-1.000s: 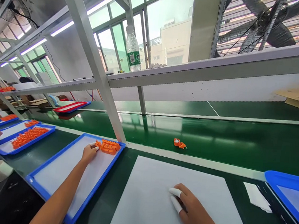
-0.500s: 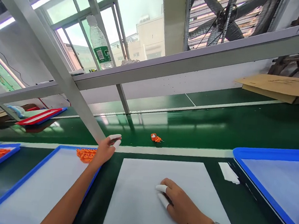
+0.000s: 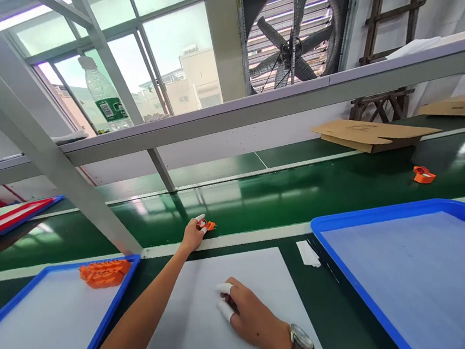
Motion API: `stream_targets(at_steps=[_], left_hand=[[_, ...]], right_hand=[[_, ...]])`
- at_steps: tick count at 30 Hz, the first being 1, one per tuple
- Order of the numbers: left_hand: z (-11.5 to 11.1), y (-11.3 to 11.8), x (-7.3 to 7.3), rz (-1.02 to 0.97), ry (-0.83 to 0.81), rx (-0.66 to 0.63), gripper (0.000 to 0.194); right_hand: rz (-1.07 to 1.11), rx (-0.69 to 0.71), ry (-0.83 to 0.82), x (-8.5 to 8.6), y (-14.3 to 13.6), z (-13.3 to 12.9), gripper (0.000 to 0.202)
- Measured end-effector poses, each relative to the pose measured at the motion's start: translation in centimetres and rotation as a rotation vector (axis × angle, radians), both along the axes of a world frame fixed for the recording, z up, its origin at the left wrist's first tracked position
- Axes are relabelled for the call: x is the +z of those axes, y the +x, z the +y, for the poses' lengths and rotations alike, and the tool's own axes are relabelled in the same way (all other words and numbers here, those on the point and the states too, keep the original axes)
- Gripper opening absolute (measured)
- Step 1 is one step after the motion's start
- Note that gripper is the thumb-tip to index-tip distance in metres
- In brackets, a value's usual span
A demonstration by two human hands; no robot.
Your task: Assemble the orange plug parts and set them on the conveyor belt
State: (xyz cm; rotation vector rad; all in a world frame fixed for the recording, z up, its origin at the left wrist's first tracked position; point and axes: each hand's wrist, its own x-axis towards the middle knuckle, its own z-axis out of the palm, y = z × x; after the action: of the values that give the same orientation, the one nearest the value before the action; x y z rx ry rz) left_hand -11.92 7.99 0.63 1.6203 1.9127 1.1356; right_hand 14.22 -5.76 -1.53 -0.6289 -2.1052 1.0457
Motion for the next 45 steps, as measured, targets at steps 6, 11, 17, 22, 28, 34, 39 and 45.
stream_targets(at_steps=[6, 11, 17, 22, 28, 34, 39, 45], left_hand=[[-7.3, 4.9, 2.2, -0.063, -0.018, -0.251, 0.047], [-14.6, 7.4, 3.7, 0.077, 0.001, -0.387, 0.034], [-17.9, 6.3, 3.4, -0.196, -0.264, -0.42, 0.043], [-18.6, 5.6, 2.1, -0.351, -0.282, -0.446, 0.036], [-18.8, 6.0, -0.2, -0.501, -0.138, -0.249, 0.027], [-19.9, 5.9, -0.5, -0.332, -0.054, -0.146, 0.025], [-20.3, 6.3, -0.9, -0.445, -0.055, -0.121, 0.019], [-20.0, 6.8, -1.1, -0.638, -0.157, -0.15, 0.031]], right_hand=[[0.384, -0.157, -0.63, 0.3, -0.3, 1.4, 0.049], [0.478, -0.055, -0.747, 2.0, 0.2, 1.8, 0.042], [0.334, -0.071, -0.348, 1.8, 0.3, 0.9, 0.023], [0.251, -0.002, 0.007, 1.7, 0.4, 0.1, 0.037], [0.229, -0.056, -0.108, 1.5, 0.0, 0.0, 0.024], [0.246, -0.058, -0.554, 0.9, -0.9, -0.8, 0.042], [0.221, -0.016, -0.846, 1.6, -1.3, -1.3, 0.041], [0.197, -0.176, -0.611, 0.9, -1.2, -1.0, 0.031]])
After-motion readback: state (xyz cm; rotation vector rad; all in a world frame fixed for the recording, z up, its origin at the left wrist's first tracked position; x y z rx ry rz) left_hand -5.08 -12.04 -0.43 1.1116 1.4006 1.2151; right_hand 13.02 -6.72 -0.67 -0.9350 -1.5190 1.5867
